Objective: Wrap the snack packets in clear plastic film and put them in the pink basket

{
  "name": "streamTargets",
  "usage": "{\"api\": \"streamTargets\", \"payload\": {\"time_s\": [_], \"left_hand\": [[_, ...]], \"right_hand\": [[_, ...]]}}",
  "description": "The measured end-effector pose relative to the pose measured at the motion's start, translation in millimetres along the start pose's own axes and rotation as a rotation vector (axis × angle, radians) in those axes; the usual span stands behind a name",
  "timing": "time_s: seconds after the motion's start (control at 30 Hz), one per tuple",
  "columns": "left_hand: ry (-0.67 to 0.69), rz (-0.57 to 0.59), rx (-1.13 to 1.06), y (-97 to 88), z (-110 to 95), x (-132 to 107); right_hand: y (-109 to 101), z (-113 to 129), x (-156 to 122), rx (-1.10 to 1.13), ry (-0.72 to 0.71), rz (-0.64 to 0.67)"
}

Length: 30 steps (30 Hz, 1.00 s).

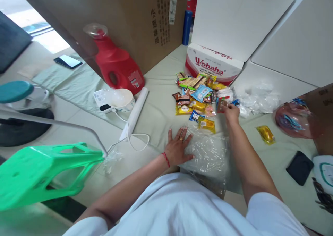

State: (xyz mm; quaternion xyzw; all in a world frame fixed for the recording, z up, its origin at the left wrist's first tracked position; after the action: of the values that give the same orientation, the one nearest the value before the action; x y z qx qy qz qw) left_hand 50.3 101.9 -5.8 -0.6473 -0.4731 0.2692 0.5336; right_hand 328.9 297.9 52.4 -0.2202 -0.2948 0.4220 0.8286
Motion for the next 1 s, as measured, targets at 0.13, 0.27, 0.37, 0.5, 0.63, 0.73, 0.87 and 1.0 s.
{"api": "streamTargets", "payload": {"time_s": [0.13, 0.27, 0.37, 0.5, 0.63, 0.73, 0.87, 1.0], "left_hand": [[-0.024, 0.006, -0.011, 1.7, -2, 0], [-0.043, 0.010, -0.024, 1.5, -4, 1], [-0.031, -0.013, -0.036, -0.5, -3, -1], [0.018, -0.050, -0.063, -3.6, 3, -7], [0.043, -0.077, -0.065, -6.3, 8, -11], [0.031, -0.070, -0.067, -6.1, 10, -12], [0.012, -0.033, -0.101, -4.6, 10, -11], [-0.008, -0.013, -0.117, -4.3, 11, -10]], "right_hand": [[-109, 35, -55, 0.001, -0.249, -0.293], [-107, 79, -170, -0.102, -0.711, 0.053], [-64, 75, -239, -0.240, -0.842, 0.310], [-36, 61, -260, -0.195, -0.780, 0.683], [-35, 51, -174, -0.095, -0.488, 0.652], [-18, 47, -75, -0.243, -0.331, 0.259], [53, 64, -1, -0.339, -0.326, 0.181], [67, 61, 24, -0.379, -0.247, 0.204]]}}
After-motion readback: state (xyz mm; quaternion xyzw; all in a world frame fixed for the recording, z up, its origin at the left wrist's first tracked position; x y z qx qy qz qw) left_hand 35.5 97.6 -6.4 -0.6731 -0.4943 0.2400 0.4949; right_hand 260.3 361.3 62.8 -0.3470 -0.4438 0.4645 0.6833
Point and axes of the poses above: each hand's wrist, its own x-axis towards the middle knuckle, its own y-axis out of the palm, z = x × y, the point moved 9 cm from there along x, towards the middle knuckle, and after that the axes turned 12 degrees about -z, right-handed, at the moved point
